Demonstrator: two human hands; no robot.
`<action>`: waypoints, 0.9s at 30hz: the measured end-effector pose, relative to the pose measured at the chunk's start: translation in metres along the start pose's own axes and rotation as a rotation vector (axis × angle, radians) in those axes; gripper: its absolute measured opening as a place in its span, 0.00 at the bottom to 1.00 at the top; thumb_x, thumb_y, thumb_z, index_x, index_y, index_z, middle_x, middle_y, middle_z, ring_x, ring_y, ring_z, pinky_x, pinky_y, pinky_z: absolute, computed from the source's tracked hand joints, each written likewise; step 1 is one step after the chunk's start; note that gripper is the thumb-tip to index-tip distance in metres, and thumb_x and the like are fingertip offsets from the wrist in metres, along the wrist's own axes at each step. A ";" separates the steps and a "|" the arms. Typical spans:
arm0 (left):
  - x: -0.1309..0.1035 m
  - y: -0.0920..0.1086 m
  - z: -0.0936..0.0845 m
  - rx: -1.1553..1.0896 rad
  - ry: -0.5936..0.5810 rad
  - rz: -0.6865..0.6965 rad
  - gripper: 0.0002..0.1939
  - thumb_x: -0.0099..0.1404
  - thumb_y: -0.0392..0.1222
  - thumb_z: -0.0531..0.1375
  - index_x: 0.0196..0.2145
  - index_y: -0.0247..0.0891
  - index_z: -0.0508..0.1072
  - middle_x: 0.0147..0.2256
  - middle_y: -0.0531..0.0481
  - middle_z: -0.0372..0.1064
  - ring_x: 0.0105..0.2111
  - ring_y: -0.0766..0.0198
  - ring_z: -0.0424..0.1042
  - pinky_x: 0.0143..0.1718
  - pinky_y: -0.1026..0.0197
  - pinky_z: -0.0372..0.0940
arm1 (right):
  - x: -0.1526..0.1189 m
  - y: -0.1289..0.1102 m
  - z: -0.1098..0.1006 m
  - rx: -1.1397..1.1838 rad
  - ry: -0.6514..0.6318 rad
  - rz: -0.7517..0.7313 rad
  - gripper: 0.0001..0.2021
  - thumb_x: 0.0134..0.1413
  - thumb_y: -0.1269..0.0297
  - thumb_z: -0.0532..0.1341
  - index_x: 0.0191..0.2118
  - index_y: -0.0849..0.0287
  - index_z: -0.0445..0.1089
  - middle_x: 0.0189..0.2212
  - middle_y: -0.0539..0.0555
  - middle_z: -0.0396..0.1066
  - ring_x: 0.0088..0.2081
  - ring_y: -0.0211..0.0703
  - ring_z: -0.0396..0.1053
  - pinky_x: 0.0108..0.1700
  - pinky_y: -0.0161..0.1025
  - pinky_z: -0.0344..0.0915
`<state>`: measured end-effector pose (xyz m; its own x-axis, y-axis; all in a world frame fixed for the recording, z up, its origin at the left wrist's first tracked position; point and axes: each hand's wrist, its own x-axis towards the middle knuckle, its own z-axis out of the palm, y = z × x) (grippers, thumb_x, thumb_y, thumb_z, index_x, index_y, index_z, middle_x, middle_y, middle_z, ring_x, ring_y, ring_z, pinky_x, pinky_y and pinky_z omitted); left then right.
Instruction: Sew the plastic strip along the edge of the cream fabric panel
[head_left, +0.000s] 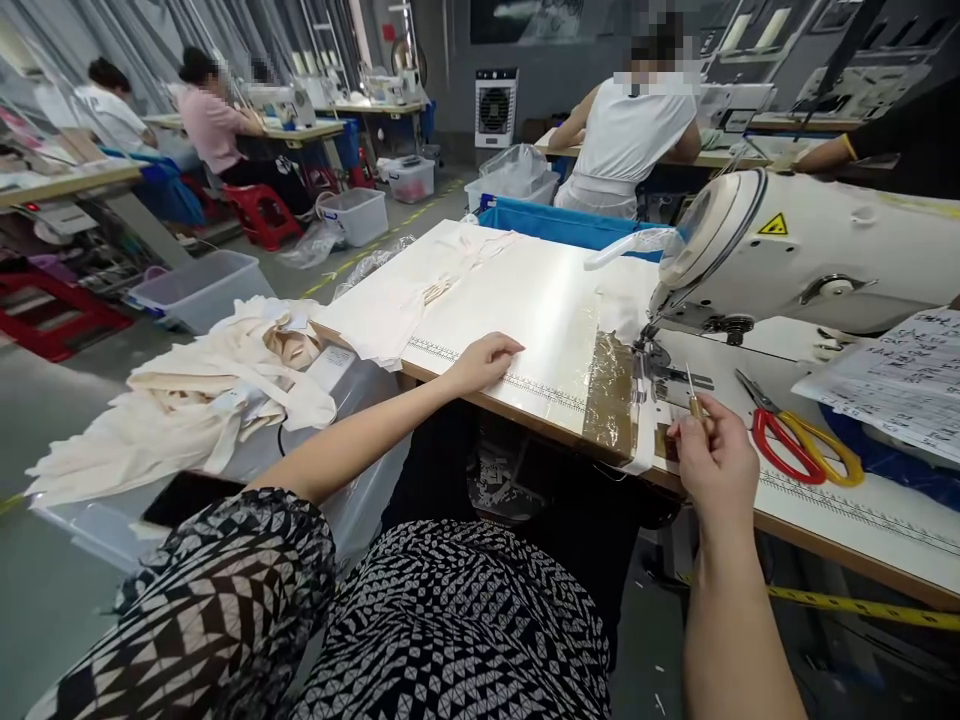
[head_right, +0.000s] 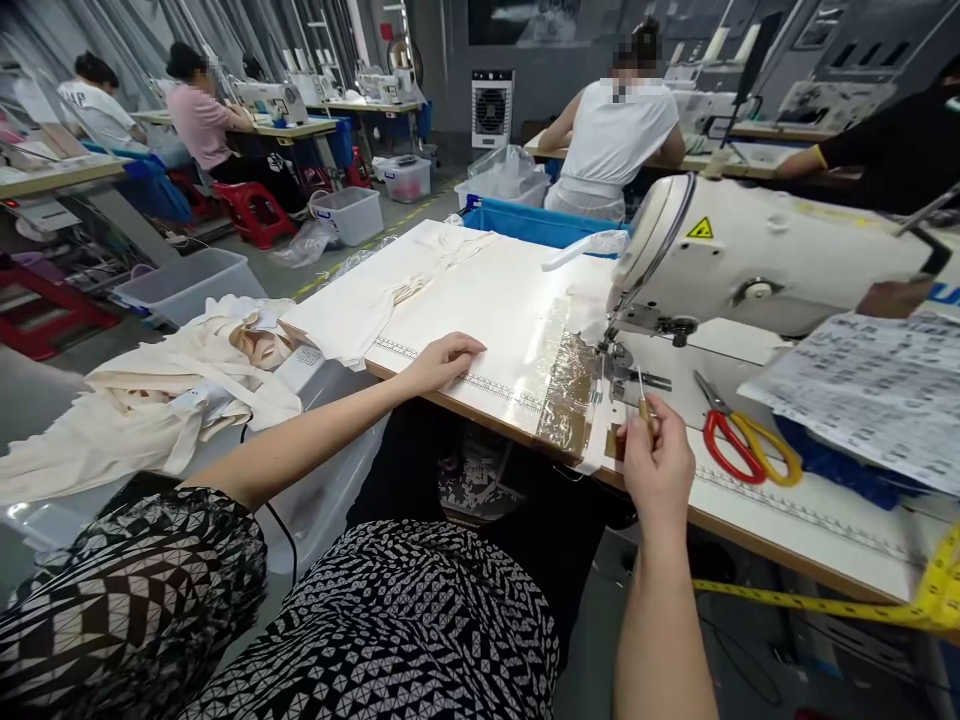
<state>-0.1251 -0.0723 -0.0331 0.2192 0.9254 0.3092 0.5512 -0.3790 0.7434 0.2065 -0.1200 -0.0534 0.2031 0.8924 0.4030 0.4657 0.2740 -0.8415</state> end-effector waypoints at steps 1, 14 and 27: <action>-0.002 0.000 -0.002 -0.008 -0.003 -0.008 0.17 0.63 0.32 0.52 0.46 0.33 0.75 0.49 0.42 0.71 0.48 0.59 0.72 0.53 0.55 0.66 | 0.000 0.000 0.000 0.002 -0.002 0.008 0.29 0.57 0.46 0.58 0.57 0.63 0.65 0.29 0.54 0.70 0.32 0.51 0.69 0.35 0.47 0.67; -0.025 0.008 -0.013 -0.330 0.077 -0.062 0.14 0.67 0.36 0.53 0.44 0.33 0.76 0.41 0.43 0.75 0.40 0.63 0.74 0.43 0.60 0.69 | -0.061 -0.023 -0.019 -0.040 -0.067 0.150 0.12 0.61 0.48 0.62 0.44 0.47 0.75 0.25 0.52 0.67 0.24 0.54 0.66 0.24 0.48 0.66; -0.119 -0.040 0.099 -0.117 -0.454 -0.350 0.19 0.66 0.33 0.51 0.52 0.30 0.72 0.46 0.41 0.76 0.45 0.59 0.75 0.48 0.59 0.69 | -0.109 0.072 0.070 -0.095 -0.536 0.001 0.20 0.60 0.54 0.54 0.48 0.60 0.75 0.57 0.64 0.64 0.64 0.60 0.55 0.65 0.60 0.49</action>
<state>-0.0930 -0.1662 -0.1583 0.3773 0.8964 -0.2329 0.5662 -0.0242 0.8239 0.1578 -0.1726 -0.1827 -0.2525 0.9573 0.1407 0.5470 0.2611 -0.7954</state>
